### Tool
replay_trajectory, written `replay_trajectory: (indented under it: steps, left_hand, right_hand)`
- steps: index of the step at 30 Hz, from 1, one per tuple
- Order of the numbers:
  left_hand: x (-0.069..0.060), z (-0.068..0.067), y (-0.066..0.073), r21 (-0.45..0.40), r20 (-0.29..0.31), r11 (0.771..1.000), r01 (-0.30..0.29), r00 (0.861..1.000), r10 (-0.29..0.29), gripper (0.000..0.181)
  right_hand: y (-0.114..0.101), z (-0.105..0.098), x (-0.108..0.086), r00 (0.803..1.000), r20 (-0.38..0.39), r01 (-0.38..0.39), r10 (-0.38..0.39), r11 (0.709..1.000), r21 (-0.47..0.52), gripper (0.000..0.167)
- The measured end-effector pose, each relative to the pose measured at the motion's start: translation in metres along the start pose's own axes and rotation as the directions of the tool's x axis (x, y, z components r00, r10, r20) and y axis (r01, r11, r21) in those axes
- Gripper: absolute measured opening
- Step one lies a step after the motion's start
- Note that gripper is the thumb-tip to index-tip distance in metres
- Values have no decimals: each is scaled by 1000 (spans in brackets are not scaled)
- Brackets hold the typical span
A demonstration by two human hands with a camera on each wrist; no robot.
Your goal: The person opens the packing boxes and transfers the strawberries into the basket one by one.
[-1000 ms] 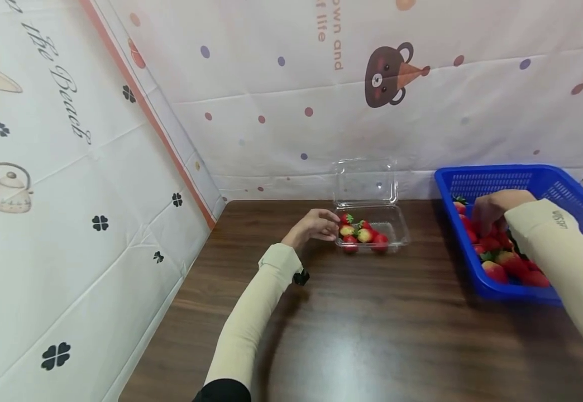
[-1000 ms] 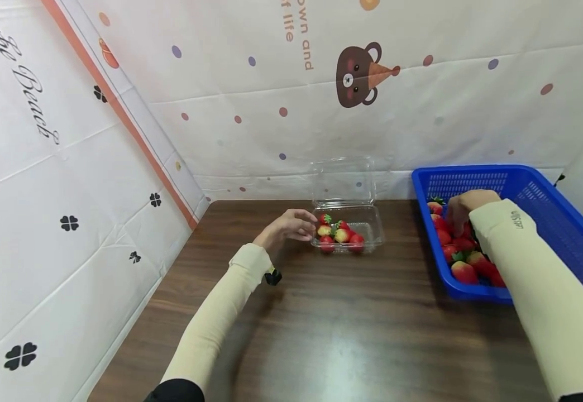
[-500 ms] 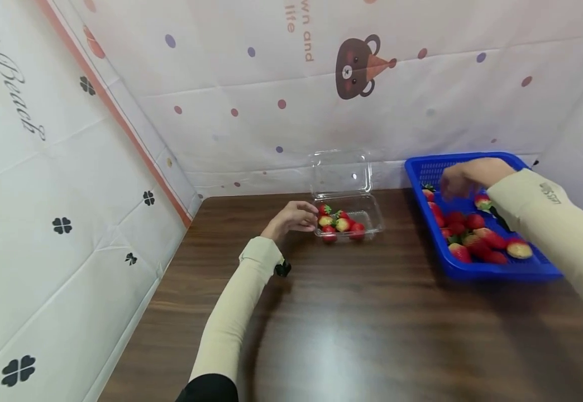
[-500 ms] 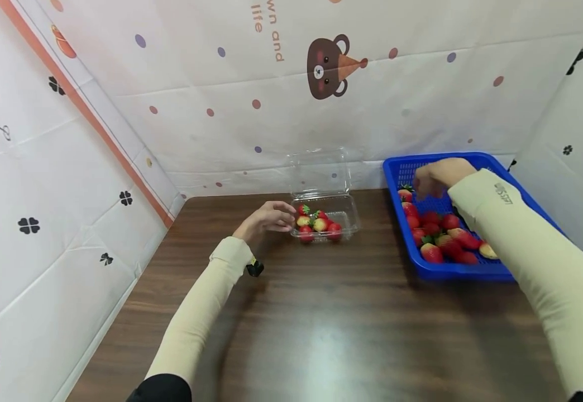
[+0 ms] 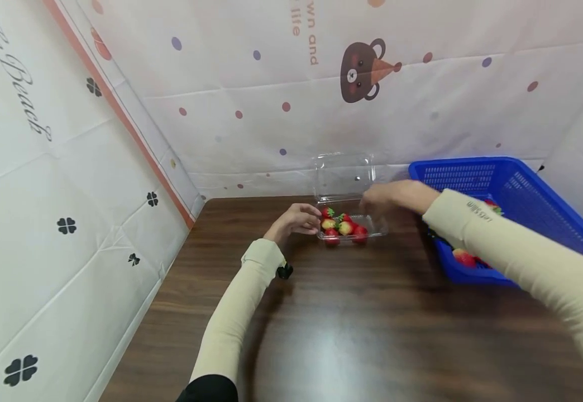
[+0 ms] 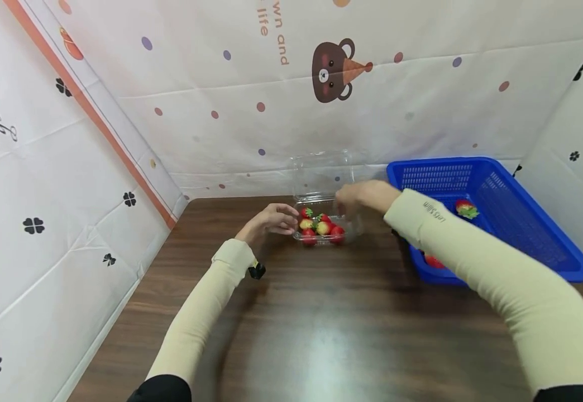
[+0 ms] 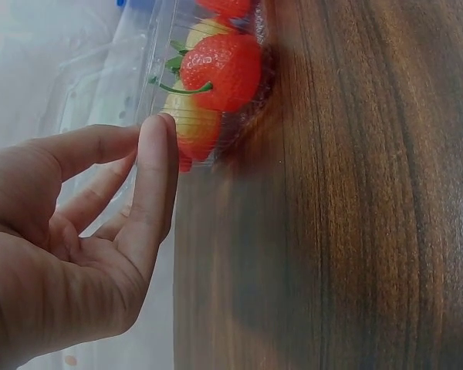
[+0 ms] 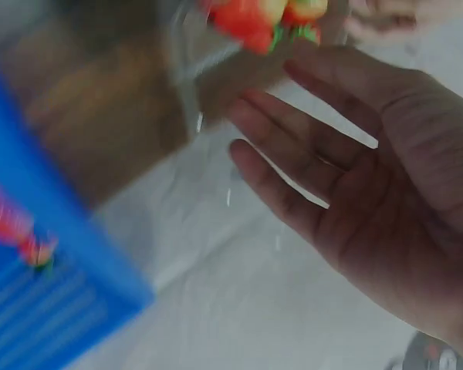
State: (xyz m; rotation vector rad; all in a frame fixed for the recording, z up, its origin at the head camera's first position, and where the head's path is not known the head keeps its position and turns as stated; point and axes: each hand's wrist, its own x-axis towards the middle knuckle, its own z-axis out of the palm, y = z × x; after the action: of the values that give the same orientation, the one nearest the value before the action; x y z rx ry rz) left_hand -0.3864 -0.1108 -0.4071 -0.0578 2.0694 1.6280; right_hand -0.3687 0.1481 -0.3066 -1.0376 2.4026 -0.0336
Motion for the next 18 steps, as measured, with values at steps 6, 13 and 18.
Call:
replay_trajectory:
  steps: [6, 13, 18]
  left_hand:
    - [-2, 4, -3, -4, -7, 1000, -8, 1000, 8, 24]
    - [0, 9, -7, -9, -11, 999, -32, 999, 32, 24]
    - [3, 12, -9, -8, 1, 999, -48, 999, 48, 25]
  right_hand:
    - [-8, 25, 34, 997, 65, -55, 51, 997, 57, 31]
    - [-5, 34, 46, 993, 86, -81, 85, 996, -47, 35]
    - [6, 43, 49, 993, 72, -90, 98, 989, -114, 29]
